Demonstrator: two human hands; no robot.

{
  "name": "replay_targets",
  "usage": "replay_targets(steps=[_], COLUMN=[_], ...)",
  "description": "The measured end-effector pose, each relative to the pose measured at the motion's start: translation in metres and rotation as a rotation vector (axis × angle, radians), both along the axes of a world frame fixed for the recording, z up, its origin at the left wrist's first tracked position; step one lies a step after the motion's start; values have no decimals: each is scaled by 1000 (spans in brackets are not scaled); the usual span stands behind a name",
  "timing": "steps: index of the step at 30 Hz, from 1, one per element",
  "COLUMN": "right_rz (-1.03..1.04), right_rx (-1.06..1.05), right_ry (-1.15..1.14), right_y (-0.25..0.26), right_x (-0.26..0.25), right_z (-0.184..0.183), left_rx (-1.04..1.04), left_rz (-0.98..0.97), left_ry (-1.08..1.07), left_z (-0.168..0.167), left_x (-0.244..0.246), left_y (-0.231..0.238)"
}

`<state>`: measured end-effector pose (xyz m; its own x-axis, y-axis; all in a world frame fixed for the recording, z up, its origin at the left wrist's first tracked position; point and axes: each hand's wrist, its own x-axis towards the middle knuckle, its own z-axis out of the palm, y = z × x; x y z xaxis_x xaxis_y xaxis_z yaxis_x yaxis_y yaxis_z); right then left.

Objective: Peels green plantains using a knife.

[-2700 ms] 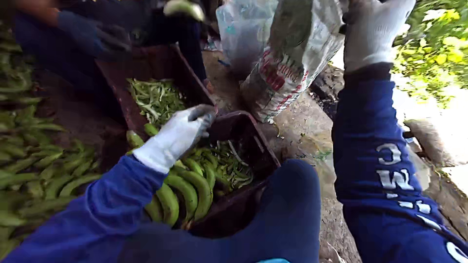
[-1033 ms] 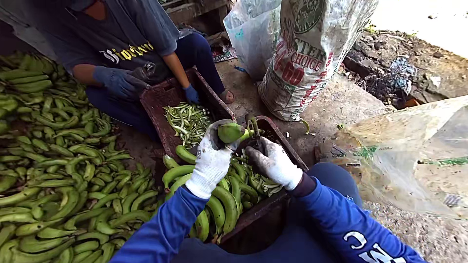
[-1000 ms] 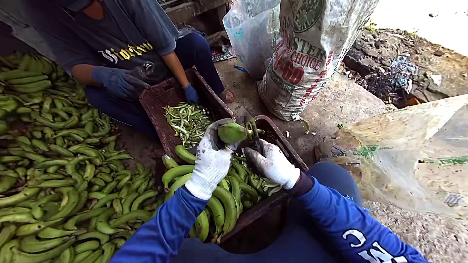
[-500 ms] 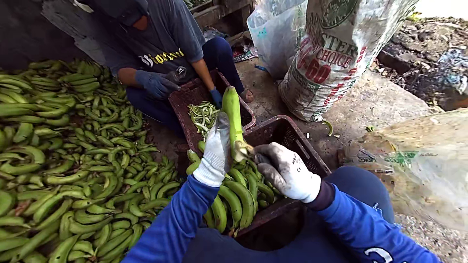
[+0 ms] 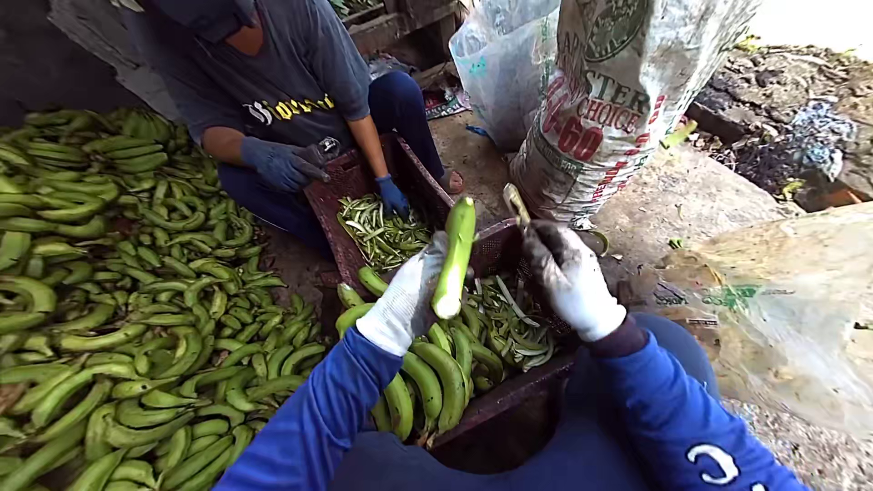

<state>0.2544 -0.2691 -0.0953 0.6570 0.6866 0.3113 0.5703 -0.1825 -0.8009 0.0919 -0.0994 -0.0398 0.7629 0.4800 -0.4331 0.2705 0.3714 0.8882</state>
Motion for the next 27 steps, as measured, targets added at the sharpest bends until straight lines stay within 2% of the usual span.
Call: replay_targets(steps=[4,7,9,12,15,17,19,24,27], right_rz=[352,439,365,95,-209,-274,-195,210,400], right_rx=[38,16,34,49,9,28,57,105,24], right_ry=[61,2,-64,-157,8,71,65,174,136], right_y=[3,9,14,23,29,22,10,-1,4], right_x=[-48,-59,-54,-26,18,30,15,-44,-60], right_z=[-6,-12,-17,-22,-11,-6,1,-2,-7], left_rx=[64,71,120,108,7,-47,-39,193,242], left_rz=[160,103,9,-125,-202,-224,-191,131,177], left_ry=[-99,-117,-106,-62,22,-7,-47,-104,-191], left_z=[-3,-1,1,-4,-1,3,2,-1,-2], left_x=[0,-8,-13,-14,-12,-12,-13,-1,-5], left_y=[6,2,-3,-3,-13,-16,-10,1,5])
